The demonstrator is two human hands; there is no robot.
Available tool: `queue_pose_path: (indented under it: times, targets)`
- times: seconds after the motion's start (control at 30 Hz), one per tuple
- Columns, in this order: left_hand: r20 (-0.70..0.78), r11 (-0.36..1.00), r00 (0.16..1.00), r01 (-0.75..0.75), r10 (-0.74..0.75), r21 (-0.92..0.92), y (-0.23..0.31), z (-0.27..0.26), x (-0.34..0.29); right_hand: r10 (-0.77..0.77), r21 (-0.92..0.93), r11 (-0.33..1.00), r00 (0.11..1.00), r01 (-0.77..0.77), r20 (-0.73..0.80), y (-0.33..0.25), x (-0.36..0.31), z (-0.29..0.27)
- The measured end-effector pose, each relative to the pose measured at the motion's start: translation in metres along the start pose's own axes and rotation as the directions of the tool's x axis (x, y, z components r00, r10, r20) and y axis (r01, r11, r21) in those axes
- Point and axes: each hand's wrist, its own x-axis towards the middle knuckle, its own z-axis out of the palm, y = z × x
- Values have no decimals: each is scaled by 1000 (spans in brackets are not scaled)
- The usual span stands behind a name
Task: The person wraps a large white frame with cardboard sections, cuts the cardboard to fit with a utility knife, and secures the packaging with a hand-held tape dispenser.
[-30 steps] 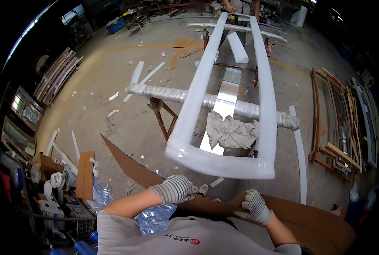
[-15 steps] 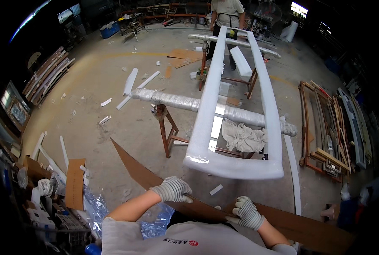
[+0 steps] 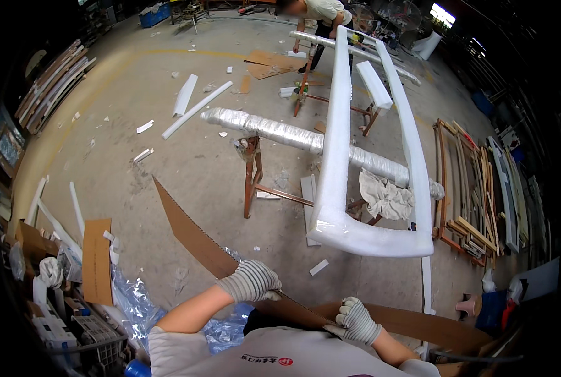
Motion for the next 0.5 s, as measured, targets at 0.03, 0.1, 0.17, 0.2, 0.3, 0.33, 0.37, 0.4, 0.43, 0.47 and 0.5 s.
queue_pose_path:
  times: [0.03,0.1,0.17,0.2,0.3,0.33,0.37,0.4,0.43,0.47,0.5]
  targets:
    - [-1,999,1000,-29,29,26,-3,0,4,51,-9,999,999,-51,15,-3,-3,2]
    - [31,996,999,-46,44,78,-2,-4,15,110,-22,994,993,-110,28,-8,-9,3]
    - [66,990,997,-57,49,132,-1,-5,26,157,-51,986,986,-160,-53,-13,-16,2]
    - [33,985,992,-129,126,114,-3,1,34,161,-51,985,985,-164,-56,-14,-22,4]
    - [13,961,969,-245,245,127,6,0,62,225,-91,967,965,-238,-133,-11,-49,5]
    - [28,946,960,-280,279,163,11,-2,71,278,-86,952,948,-293,-155,-11,-58,3]
    - [53,943,952,-304,300,132,13,-2,82,330,-79,934,927,-347,-177,-11,-66,0]
    - [57,941,950,-312,307,132,17,-4,93,337,-79,931,924,-355,-180,-10,-72,-2]
    - [83,935,945,-324,315,142,23,-6,105,380,-112,906,901,-408,-211,-12,-81,-4]
    - [108,930,941,-336,322,152,28,-6,115,419,-143,877,875,-460,-243,-13,-88,-6]
    - [53,916,926,-377,374,140,29,0,126,450,-115,865,856,-489,-257,-14,-96,-8]
